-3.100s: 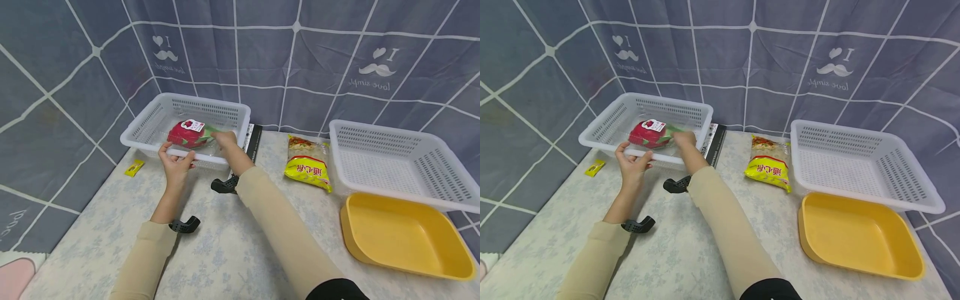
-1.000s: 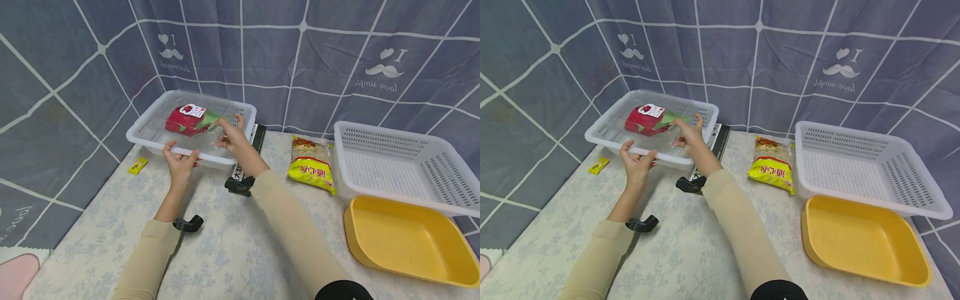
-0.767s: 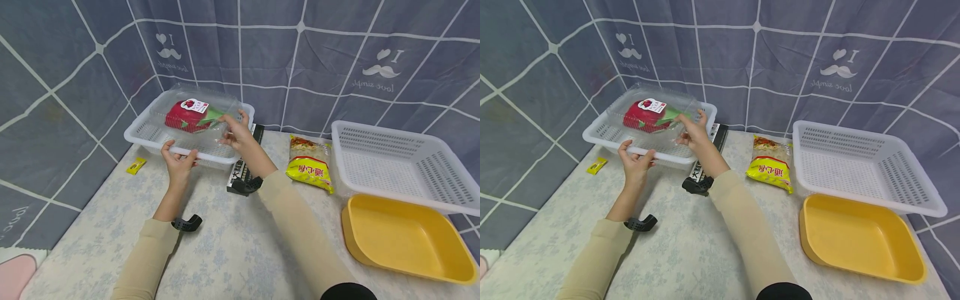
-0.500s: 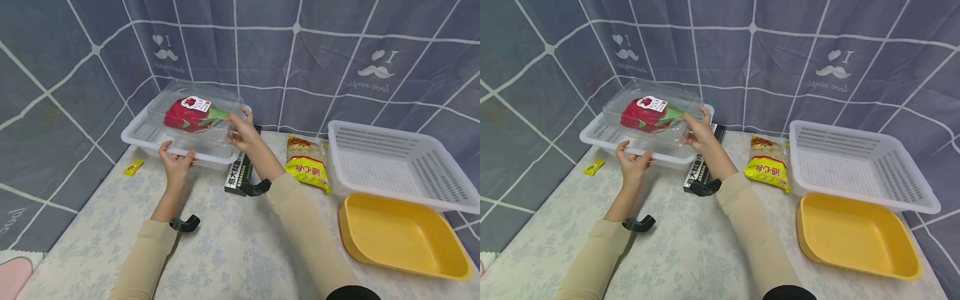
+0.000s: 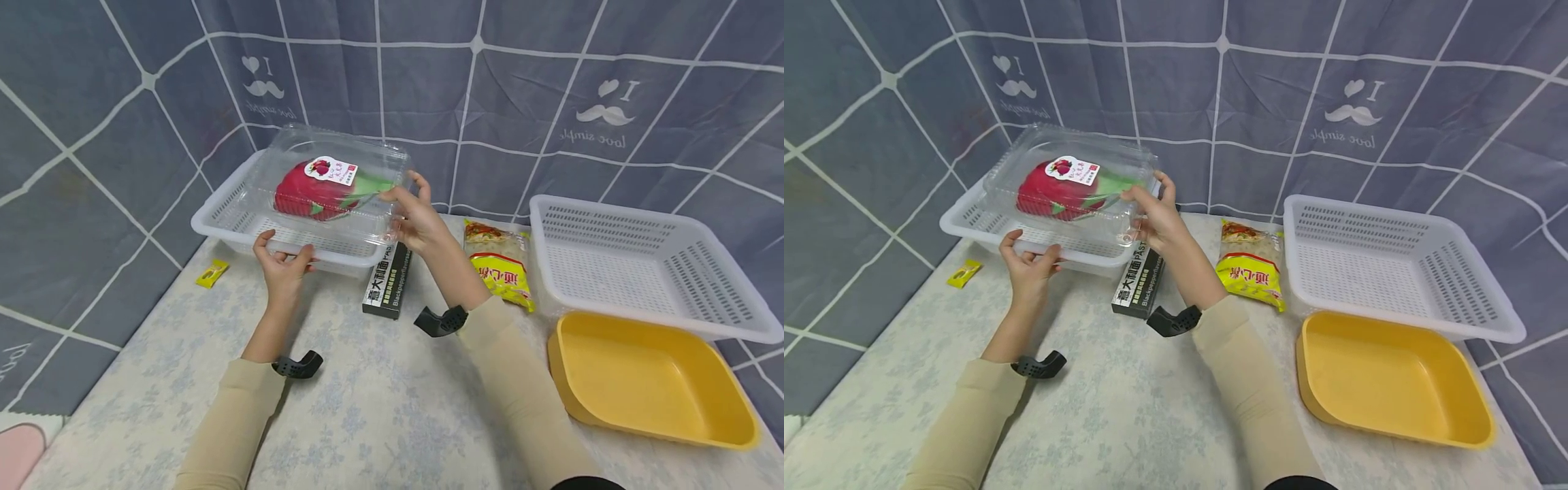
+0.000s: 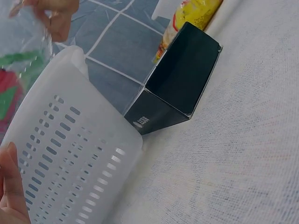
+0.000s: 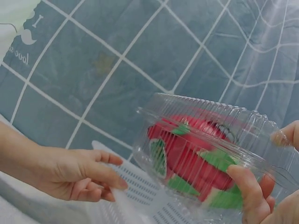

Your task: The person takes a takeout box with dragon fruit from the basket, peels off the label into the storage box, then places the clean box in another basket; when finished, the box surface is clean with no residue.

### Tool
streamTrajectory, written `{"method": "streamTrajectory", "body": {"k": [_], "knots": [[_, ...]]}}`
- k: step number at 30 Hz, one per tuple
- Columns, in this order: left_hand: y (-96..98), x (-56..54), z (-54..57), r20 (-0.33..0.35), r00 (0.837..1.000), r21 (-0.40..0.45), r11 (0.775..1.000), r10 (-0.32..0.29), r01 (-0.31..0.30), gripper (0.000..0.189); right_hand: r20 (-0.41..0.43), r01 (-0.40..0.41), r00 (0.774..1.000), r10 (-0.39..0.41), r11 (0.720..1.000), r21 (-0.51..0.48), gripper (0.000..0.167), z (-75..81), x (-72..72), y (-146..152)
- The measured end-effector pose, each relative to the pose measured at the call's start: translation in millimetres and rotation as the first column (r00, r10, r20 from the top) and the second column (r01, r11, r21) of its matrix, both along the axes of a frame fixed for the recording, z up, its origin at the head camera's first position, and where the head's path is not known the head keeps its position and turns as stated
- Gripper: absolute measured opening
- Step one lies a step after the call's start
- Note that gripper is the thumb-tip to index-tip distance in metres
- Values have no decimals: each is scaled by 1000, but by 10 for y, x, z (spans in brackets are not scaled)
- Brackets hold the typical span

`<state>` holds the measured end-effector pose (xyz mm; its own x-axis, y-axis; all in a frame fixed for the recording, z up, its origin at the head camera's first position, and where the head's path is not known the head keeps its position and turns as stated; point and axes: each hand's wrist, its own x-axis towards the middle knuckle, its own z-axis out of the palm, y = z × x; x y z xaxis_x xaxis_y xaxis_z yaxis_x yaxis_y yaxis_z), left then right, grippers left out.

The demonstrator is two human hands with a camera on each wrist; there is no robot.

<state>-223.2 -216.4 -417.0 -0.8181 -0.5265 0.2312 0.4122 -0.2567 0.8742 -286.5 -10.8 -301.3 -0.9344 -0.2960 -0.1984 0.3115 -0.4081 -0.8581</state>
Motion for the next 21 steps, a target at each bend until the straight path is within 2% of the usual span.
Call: {"method": "streamTrajectory", "body": {"k": [8, 15, 21], "knots": [[-1, -9, -9, -16, 1000, 13, 1000, -5, 5, 60, -41, -13, 999, 11, 999, -52, 74, 13, 183, 228], [6, -21, -25, -49, 999, 29, 999, -17, 18, 59, -29, -22, 999, 22, 1000, 2, 75, -16, 348, 439], [2, -25, -25, -23, 1000, 41, 999, -16, 17, 62, -27, -36, 999, 37, 998, 42, 77, -65, 497, 604]]}}
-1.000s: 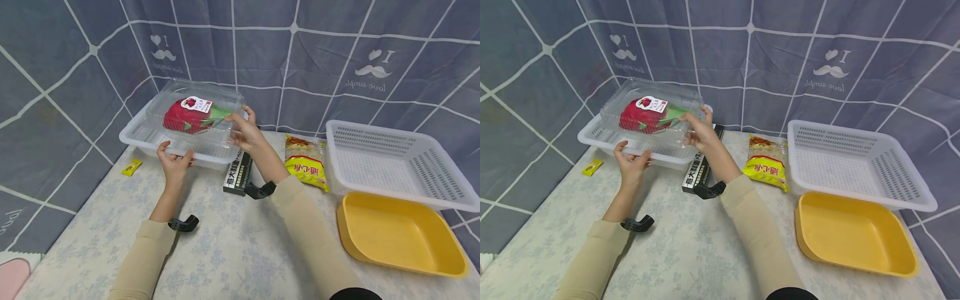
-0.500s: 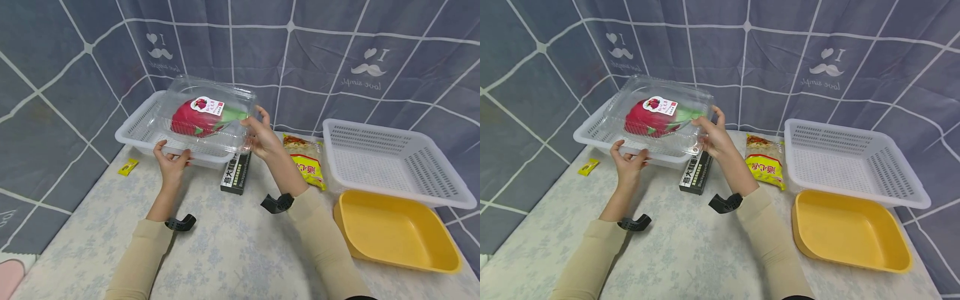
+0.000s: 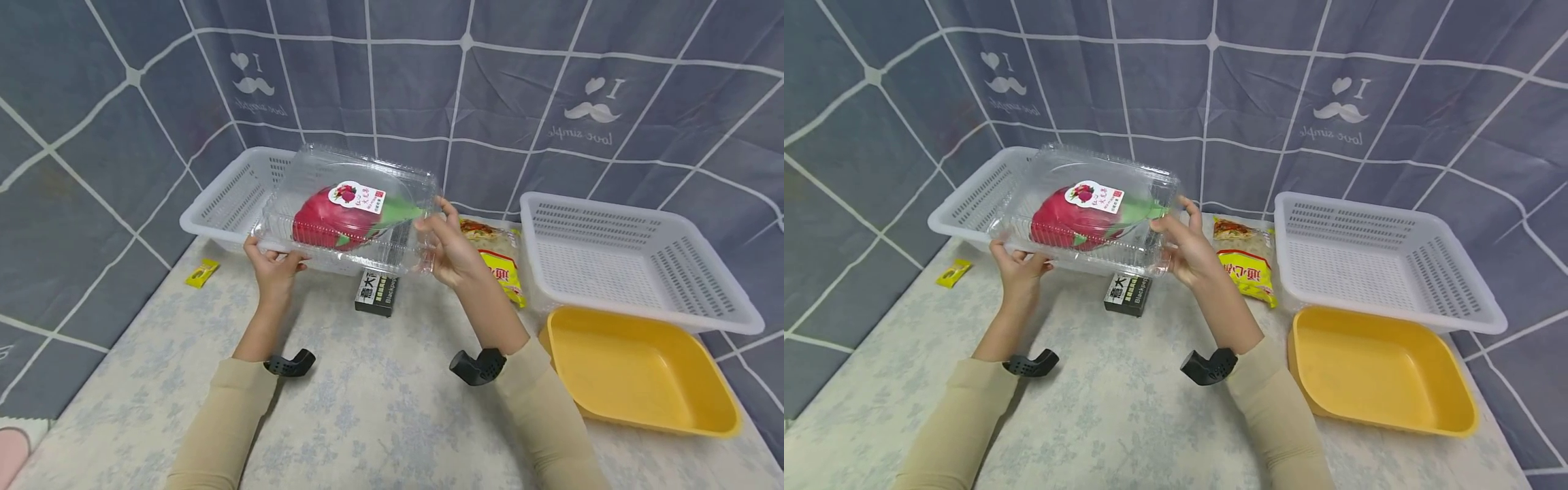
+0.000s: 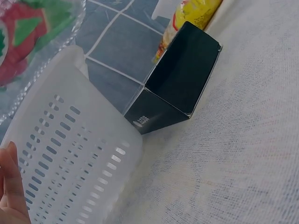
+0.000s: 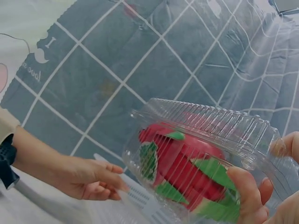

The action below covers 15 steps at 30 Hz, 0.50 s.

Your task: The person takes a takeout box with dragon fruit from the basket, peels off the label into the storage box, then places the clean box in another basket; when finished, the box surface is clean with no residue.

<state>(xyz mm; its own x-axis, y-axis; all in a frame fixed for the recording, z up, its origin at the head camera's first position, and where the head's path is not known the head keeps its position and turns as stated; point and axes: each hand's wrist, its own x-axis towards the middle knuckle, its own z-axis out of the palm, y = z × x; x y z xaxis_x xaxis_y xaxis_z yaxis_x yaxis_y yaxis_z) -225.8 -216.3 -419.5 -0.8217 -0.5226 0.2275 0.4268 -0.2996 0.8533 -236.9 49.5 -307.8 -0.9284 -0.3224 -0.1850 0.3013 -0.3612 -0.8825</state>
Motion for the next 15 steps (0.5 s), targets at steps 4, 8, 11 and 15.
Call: {"method": "streamTrajectory", "body": {"k": [4, 8, 11, 15], "knots": [[-1, -8, 18, 34, 999, -5, 1000, 26, -25, 66, 1, -20, 1000, 20, 999, -40, 73, -42, 98, 92], [3, -16, 26, 22, 999, -16, 999, 48, -47, 69, 18, -24, 1000, 26, 997, -75, 70, -63, 196, 188], [6, -19, 22, -14, 999, 0, 999, 51, -51, 68, 34, -30, 999, 33, 997, -78, 70, -71, 259, 268], [8, -18, 21, -51, 998, 18, 999, 38, -37, 62, 32, -45, 998, 47, 997, -56, 72, -91, 321, 374]]}}
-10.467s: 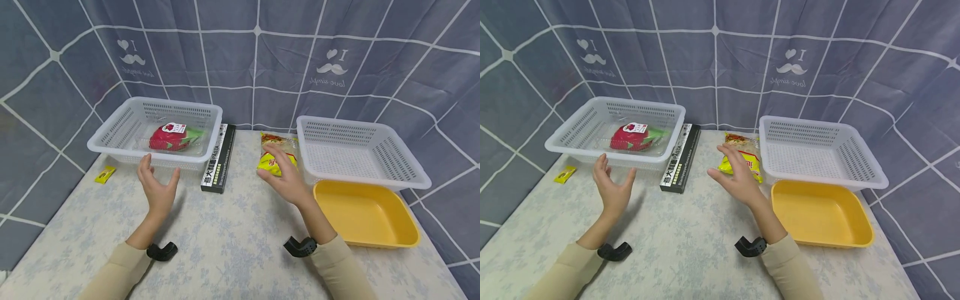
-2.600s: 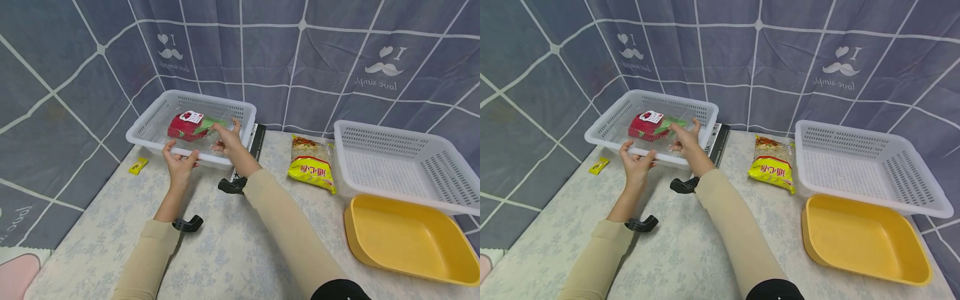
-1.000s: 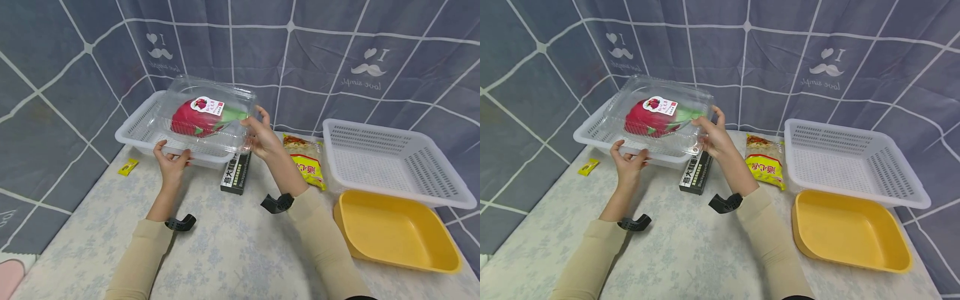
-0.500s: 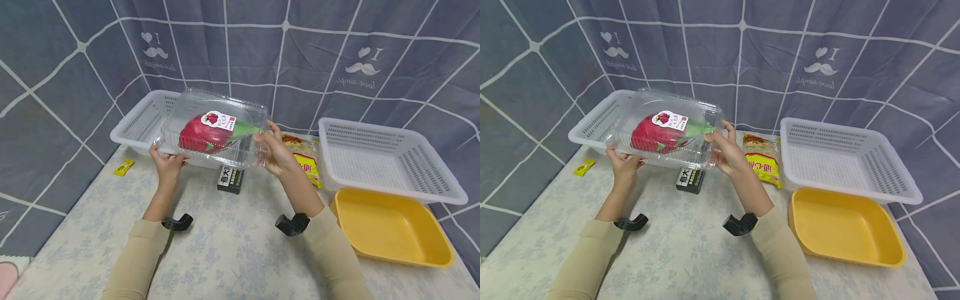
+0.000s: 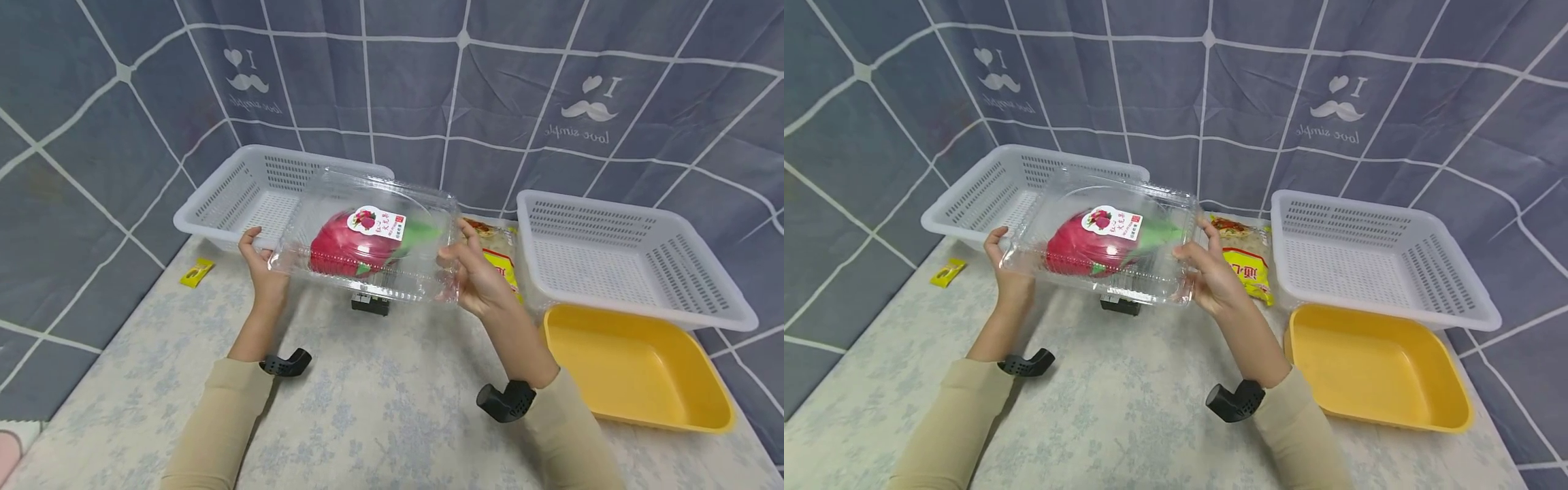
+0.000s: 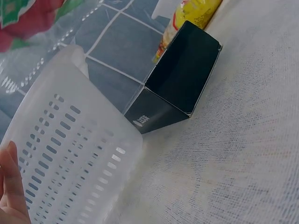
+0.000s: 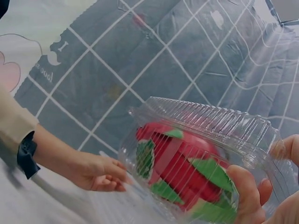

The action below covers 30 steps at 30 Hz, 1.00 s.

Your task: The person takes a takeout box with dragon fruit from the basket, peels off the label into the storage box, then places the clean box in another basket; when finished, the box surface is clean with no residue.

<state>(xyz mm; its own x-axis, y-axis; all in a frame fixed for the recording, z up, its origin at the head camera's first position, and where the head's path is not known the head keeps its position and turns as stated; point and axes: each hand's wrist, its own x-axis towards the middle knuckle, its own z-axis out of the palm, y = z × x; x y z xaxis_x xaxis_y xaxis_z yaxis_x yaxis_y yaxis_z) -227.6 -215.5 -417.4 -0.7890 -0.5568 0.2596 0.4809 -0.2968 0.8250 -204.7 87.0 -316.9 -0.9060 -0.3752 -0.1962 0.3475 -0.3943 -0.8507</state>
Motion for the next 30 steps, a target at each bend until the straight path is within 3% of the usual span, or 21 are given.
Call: {"method": "streamTrajectory", "body": {"k": [12, 21, 30], "knots": [[-23, 19, -2, 66, 998, -29, 999, -20, 22, 62, -61, -26, 998, 23, 998, -61, 87, -120, 135, 322], [-15, 32, 3, 65, 998, -50, 998, -21, 24, 63, -4, -7, 1000, 7, 999, -36, 75, -39, 283, 443], [-21, 9, -7, 62, 998, -32, 999, -32, 34, 64, -34, -94, 995, 92, 994, -61, 69, -85, 411, 613]]}}
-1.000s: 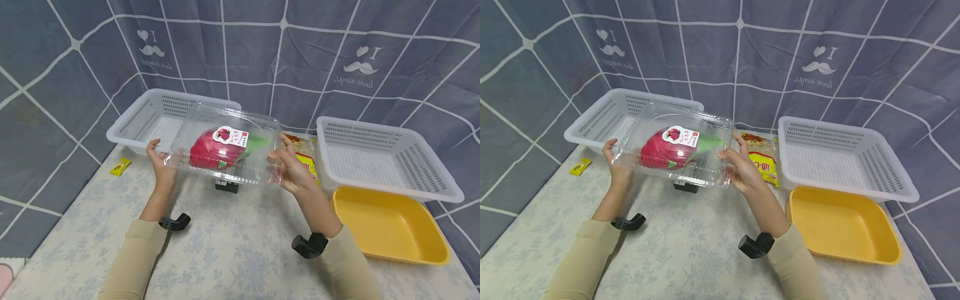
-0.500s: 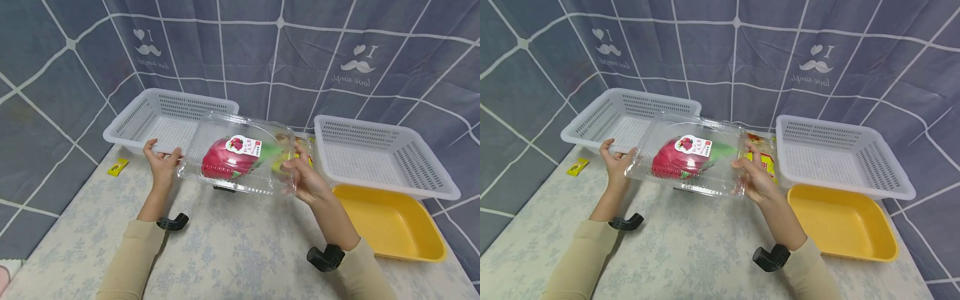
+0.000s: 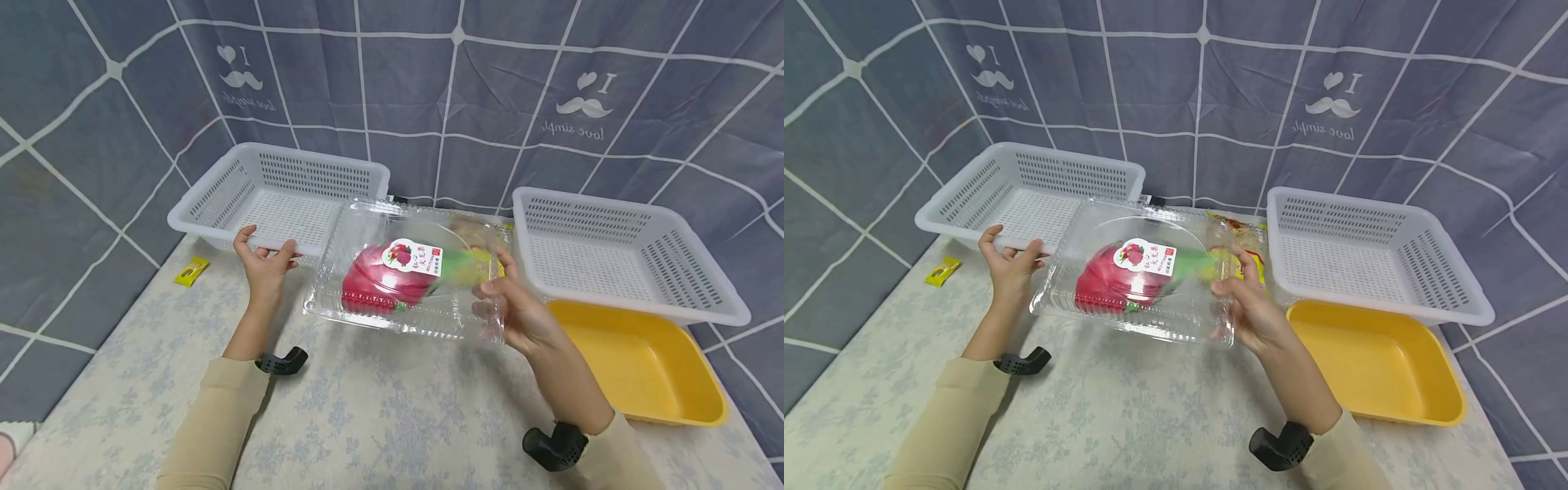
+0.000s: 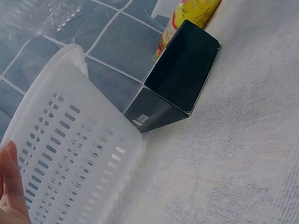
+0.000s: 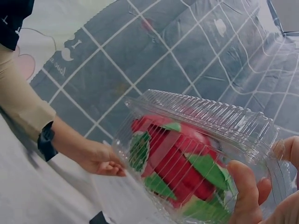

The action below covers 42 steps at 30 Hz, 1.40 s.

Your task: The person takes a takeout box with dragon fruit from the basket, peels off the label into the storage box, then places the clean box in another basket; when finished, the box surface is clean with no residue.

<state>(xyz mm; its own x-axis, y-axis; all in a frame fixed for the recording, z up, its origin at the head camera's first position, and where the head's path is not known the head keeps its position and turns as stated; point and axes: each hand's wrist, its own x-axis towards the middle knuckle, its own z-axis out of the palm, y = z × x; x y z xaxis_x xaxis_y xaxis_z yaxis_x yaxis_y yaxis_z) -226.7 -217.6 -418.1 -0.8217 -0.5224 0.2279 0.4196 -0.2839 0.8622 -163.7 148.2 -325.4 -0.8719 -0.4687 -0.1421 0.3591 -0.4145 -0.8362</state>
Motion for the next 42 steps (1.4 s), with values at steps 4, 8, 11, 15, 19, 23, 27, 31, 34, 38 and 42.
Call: {"method": "streamTrajectory", "body": {"k": [4, 8, 11, 15, 19, 23, 27, 31, 34, 38, 42], "knots": [[2, 2, 6, 4, 1000, 2, 1000, -4, 4, 63, -3, -36, 999, 36, 999, 4, 75, -39, 67, 87], [3, 8, 4, 11, 1000, -7, 1000, -4, 4, 63, -2, -77, 997, 77, 997, -1, 78, -115, 127, 176], [-1, 9, -2, 8, 1000, 2, 1000, -6, 6, 63, 1, -89, 996, 89, 996, 17, 80, -178, 188, 230], [-7, 6, -10, 8, 1000, 13, 1000, -11, 11, 64, 16, -80, 997, 79, 995, 58, 85, -275, 283, 300], [-8, 7, -5, 9, 1000, 10, 1000, -7, 7, 63, 4, -76, 997, 76, 997, 31, 77, -410, 332, 365], [-6, 8, -5, -1, 1000, 23, 1000, -6, 6, 63, -16, -71, 997, 71, 997, -3, 70, -515, 363, 395], [-2, 5, -8, -8, 1000, 30, 999, -14, 14, 63, -33, -73, 997, 74, 997, 13, 70, -583, 395, 431], [-4, 6, -5, -9, 1000, 22, 999, -26, 26, 62, -52, -72, 996, 76, 996, 61, 73, -645, 445, 471], [-4, 8, -1, -7, 999, 19, 999, -31, 31, 62, -63, -68, 995, 71, 996, 51, 74, -702, 480, 496], [-6, 14, -1, -7, 1000, 14, 999, -28, 28, 62, -81, -74, 994, 74, 997, 6, 74, -787, 504, 514], [-8, 19, -4, -7, 999, 6, 999, -31, 31, 62, -75, -91, 993, 88, 995, -37, 73, -877, 531, 523]]}}
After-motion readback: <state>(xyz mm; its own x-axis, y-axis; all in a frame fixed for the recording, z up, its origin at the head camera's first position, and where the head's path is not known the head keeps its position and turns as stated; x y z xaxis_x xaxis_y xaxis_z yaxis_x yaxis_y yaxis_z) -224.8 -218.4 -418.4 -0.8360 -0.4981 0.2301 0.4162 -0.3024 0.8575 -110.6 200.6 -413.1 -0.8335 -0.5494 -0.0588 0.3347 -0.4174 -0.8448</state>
